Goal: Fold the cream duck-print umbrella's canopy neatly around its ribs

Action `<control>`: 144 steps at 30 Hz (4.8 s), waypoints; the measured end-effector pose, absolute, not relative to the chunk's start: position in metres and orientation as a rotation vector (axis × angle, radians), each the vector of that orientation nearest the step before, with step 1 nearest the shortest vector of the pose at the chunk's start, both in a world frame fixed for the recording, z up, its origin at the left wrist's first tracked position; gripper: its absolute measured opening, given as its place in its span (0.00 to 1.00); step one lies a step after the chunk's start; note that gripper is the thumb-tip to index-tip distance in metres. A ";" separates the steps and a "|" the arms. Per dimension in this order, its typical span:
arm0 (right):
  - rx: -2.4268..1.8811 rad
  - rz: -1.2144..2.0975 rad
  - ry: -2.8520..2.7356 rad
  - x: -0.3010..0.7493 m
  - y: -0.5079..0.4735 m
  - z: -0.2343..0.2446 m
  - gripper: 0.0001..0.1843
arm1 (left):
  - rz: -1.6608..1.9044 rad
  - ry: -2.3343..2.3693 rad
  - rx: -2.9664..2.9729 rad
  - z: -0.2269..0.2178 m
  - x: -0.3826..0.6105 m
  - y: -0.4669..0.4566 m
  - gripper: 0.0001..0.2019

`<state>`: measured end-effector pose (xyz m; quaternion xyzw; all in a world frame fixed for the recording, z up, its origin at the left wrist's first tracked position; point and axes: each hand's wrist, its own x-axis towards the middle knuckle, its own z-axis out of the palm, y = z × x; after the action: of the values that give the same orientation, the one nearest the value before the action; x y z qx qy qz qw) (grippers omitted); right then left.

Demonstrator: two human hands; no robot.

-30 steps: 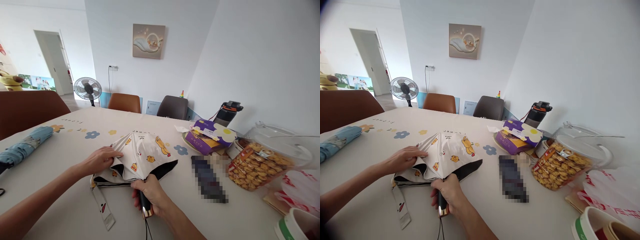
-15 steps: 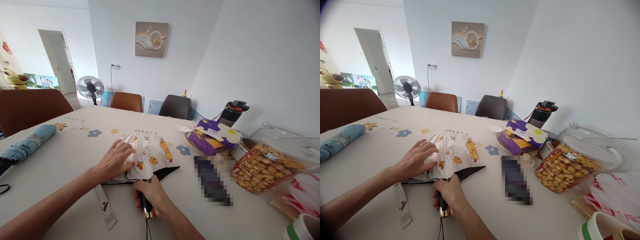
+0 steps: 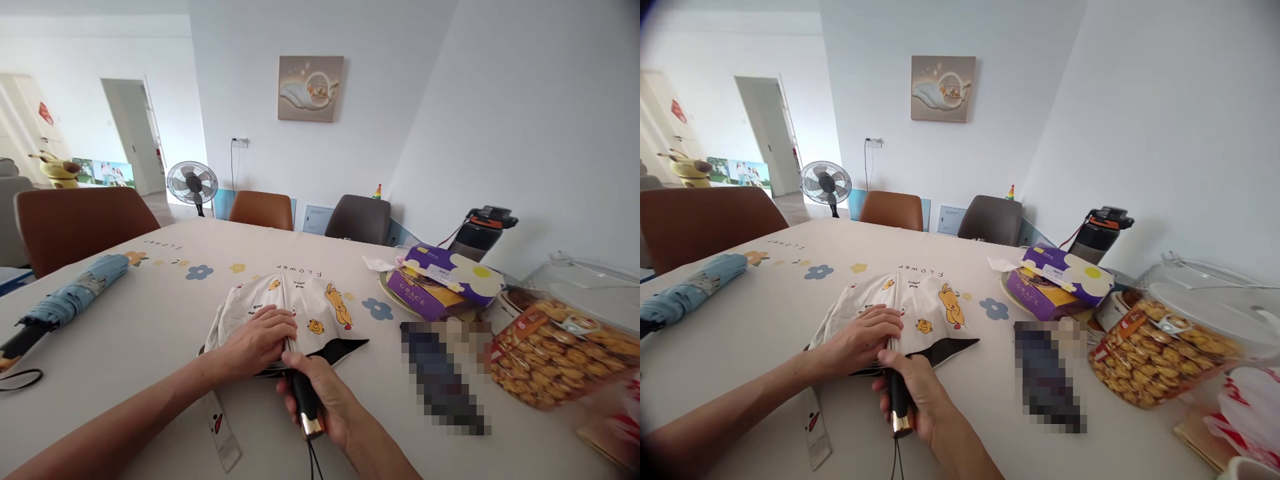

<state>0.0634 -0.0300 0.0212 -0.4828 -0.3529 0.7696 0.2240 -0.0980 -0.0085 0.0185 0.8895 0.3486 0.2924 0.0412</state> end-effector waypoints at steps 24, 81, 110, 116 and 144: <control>-1.506 1.997 -1.069 0.063 -0.031 0.015 0.17 | 0.564 1.507 1.718 0.058 -0.200 0.087 0.12; -1.429 1.975 -1.245 0.062 -0.033 0.011 0.09 | 0.815 1.220 1.369 0.068 -0.231 0.054 0.14; -1.488 1.795 -1.436 0.056 -0.039 0.007 0.09 | 0.526 1.847 2.080 0.083 -0.178 0.007 0.11; -1.717 1.135 -1.884 0.064 -0.037 0.026 0.10 | 0.509 1.340 1.548 0.070 -0.097 -0.040 0.17; -1.229 1.971 -1.125 0.062 -0.034 0.017 0.08 | 0.908 0.791 0.916 0.024 -0.080 -0.008 0.13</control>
<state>0.0624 -0.0342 0.0170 -0.4575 -0.4190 0.7339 0.2766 -0.0799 -0.0084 0.0245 0.4155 0.3589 0.4118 0.7273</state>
